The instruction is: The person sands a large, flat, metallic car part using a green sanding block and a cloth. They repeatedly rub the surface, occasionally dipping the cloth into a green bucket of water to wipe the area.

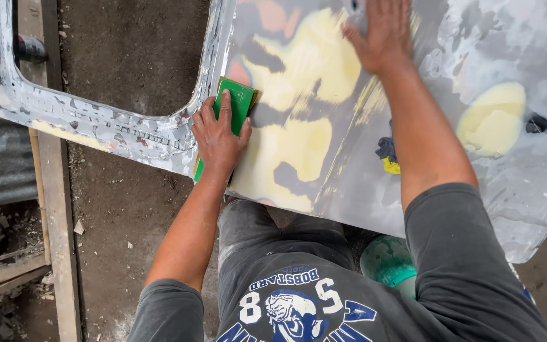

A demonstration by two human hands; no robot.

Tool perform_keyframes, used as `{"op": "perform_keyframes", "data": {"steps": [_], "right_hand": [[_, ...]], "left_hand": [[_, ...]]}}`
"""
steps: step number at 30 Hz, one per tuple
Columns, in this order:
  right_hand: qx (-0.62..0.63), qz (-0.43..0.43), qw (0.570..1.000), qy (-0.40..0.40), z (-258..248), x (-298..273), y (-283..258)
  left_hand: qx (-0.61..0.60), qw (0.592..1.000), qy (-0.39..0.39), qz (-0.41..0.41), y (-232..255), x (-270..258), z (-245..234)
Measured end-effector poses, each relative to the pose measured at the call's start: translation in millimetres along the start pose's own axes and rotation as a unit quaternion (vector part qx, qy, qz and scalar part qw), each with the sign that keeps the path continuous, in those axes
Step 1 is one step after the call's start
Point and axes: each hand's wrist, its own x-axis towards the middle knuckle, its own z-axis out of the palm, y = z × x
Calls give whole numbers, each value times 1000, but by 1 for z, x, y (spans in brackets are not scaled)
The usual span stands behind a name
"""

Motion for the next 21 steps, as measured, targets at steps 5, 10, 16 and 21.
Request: {"op": "perform_keyframes", "data": {"steps": [5, 10, 16, 21], "right_hand": [[23, 25, 998, 44, 3, 1, 8], [11, 6, 997, 75, 10, -19, 1], [1, 32, 999, 29, 11, -63, -40], [-8, 33, 999, 24, 32, -89, -57]], "left_hand": [[-1, 1000, -8, -3, 1, 1, -3], [-9, 1000, -11, -3, 2, 4, -6], [-6, 1000, -13, 1, 0, 3, -4], [-4, 1000, -23, 4, -3, 3, -4]]}}
